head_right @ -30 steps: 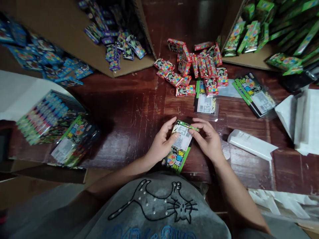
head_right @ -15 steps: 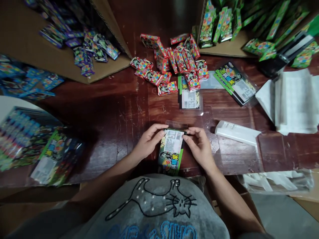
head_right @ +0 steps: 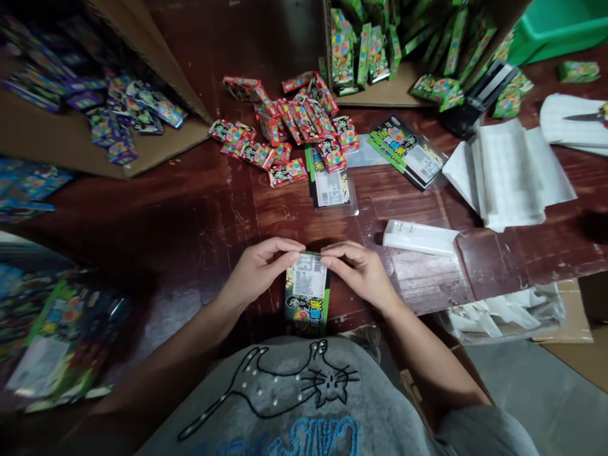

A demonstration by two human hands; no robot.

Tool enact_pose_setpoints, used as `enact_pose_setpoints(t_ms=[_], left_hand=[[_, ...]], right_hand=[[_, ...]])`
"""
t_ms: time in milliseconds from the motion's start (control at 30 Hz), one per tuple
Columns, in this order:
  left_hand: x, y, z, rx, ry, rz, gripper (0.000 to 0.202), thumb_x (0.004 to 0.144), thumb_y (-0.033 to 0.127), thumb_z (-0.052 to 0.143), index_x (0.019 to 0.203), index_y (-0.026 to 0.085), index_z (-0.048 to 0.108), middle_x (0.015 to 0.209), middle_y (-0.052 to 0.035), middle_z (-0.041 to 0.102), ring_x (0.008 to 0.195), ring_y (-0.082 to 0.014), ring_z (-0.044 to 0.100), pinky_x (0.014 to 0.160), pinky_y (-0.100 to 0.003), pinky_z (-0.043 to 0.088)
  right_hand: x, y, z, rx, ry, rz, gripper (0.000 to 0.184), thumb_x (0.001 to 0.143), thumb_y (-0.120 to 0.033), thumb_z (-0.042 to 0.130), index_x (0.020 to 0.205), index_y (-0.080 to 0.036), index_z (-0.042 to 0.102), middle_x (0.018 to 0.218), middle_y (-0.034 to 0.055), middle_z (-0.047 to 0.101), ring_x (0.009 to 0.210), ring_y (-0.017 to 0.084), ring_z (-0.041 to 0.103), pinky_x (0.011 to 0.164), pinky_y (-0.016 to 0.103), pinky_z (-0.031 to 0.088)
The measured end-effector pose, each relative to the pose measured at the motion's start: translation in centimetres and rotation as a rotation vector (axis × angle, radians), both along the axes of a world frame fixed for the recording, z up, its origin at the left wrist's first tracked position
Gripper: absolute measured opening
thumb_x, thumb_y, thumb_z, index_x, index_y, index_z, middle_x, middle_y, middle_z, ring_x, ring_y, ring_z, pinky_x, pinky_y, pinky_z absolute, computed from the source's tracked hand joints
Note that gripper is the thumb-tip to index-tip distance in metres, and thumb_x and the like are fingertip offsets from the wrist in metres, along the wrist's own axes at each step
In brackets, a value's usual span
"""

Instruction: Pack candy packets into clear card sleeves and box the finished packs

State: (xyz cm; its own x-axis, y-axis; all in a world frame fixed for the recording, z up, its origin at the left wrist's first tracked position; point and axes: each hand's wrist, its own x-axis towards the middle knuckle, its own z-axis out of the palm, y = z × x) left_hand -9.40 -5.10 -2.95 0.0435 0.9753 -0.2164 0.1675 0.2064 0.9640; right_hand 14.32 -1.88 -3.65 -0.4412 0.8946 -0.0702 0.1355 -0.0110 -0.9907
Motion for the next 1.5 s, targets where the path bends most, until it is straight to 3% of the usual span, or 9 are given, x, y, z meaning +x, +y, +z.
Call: enact_pose_setpoints(t_ms=[167,400,567,733,900,1067,1300,1433,1500], left_hand=[[0.8,1.4,1.2,-0.08,-0.042,0.0,0.012,0.087,0.031,0.076,0.089,0.02,0.074,0.089,-0.003,0.078,0.079,-0.0153,0.07,0.076,-0.031,0.056],[0.2,1.9,1.0,-0.035,-0.077,-0.165,0.017,0.087,0.036,0.08,0.092,0.02,0.08,0.096,-0.0054,0.082,0.085,-0.016,0.075,0.082,-0.031,0.059],[0.8,2.1,-0.5,0.037,-0.144,-0.217,0.017,0.083,0.032,0.087,0.09,0.019,0.078,0.1,-0.0064,0.082,0.091,-0.0168,0.077,0.085,-0.032,0.061],[3.6,4.4,-1.1,0.082,-0.094,-0.34,0.014,0.089,0.031,0.081,0.092,0.019,0.078,0.099,-0.0083,0.081,0.09,-0.0177,0.076,0.084,-0.033,0.062],[7.6,7.0,-1.1,0.254,0.027,-0.546,0.008,0.091,0.029,0.079,0.091,0.021,0.078,0.155,-0.0143,0.06,0.14,-0.0289,0.062,0.112,-0.049,0.052],[10.5,8.4,-1.4,0.234,0.028,-0.639,0.006,0.091,0.027,0.078,0.091,0.021,0.077,0.174,-0.0121,0.036,0.149,-0.0321,0.053,0.108,-0.047,0.054],[11.9,8.8,-1.3,0.286,0.101,-0.727,0.004,0.094,0.021,0.071,0.092,0.02,0.074,0.132,-0.0137,0.075,0.124,-0.0269,0.072,0.1,-0.043,0.058],[10.0,7.4,-0.3,0.262,0.209,-0.591,0.005,0.094,0.022,0.071,0.098,0.021,0.074,0.156,-0.0159,0.058,0.136,-0.0291,0.064,0.102,-0.045,0.056],[8.4,6.3,0.2,0.239,0.201,-0.477,0.008,0.093,0.026,0.072,0.1,0.021,0.074,0.151,-0.0157,0.061,0.129,-0.0283,0.066,0.099,-0.044,0.057]], right_hand=[[0.1,1.2,1.4,-0.235,-0.004,-0.074,0.021,0.087,-0.043,0.083,0.09,-0.024,0.078,0.089,0.0012,0.08,0.08,0.016,0.071,0.08,0.033,0.058],[1.9,2.0,1.4,-0.278,-0.014,0.036,0.022,0.088,-0.046,0.082,0.09,-0.024,0.081,0.092,0.0022,0.082,0.084,0.017,0.073,0.084,0.033,0.058],[4.0,1.4,2.1,0.061,-0.069,0.177,0.016,0.098,-0.038,0.073,0.105,-0.026,0.082,0.11,0.0053,0.08,0.101,0.019,0.075,0.092,0.035,0.06],[9.1,4.3,3.8,0.564,-0.536,0.071,0.034,0.103,-0.037,0.064,0.134,-0.027,0.074,0.12,0.0127,0.073,0.112,0.028,0.069,0.099,0.046,0.056],[14.0,9.3,3.5,0.779,-0.899,0.206,0.038,0.105,-0.04,0.059,0.136,-0.023,0.071,0.119,0.0157,0.073,0.11,0.033,0.063,0.097,0.052,0.05],[14.5,10.6,1.9,0.759,-0.85,0.328,0.024,0.107,-0.035,0.054,0.105,-0.023,0.075,0.098,0.0089,0.074,0.096,0.026,0.062,0.089,0.042,0.045],[13.8,9.9,2.7,0.574,-0.492,0.252,0.023,0.107,-0.04,0.055,0.096,-0.025,0.07,0.092,0.0055,0.073,0.09,0.023,0.065,0.085,0.04,0.048],[13.7,8.9,4.3,0.33,-0.26,0.015,0.02,0.1,-0.048,0.068,0.104,-0.027,0.068,0.092,0.0036,0.07,0.084,0.02,0.066,0.076,0.036,0.053],[13.1,8.1,5.1,0.185,-0.182,0.018,0.03,0.097,-0.049,0.072,0.117,-0.029,0.065,0.095,0.0034,0.069,0.084,0.019,0.066,0.073,0.034,0.055]])
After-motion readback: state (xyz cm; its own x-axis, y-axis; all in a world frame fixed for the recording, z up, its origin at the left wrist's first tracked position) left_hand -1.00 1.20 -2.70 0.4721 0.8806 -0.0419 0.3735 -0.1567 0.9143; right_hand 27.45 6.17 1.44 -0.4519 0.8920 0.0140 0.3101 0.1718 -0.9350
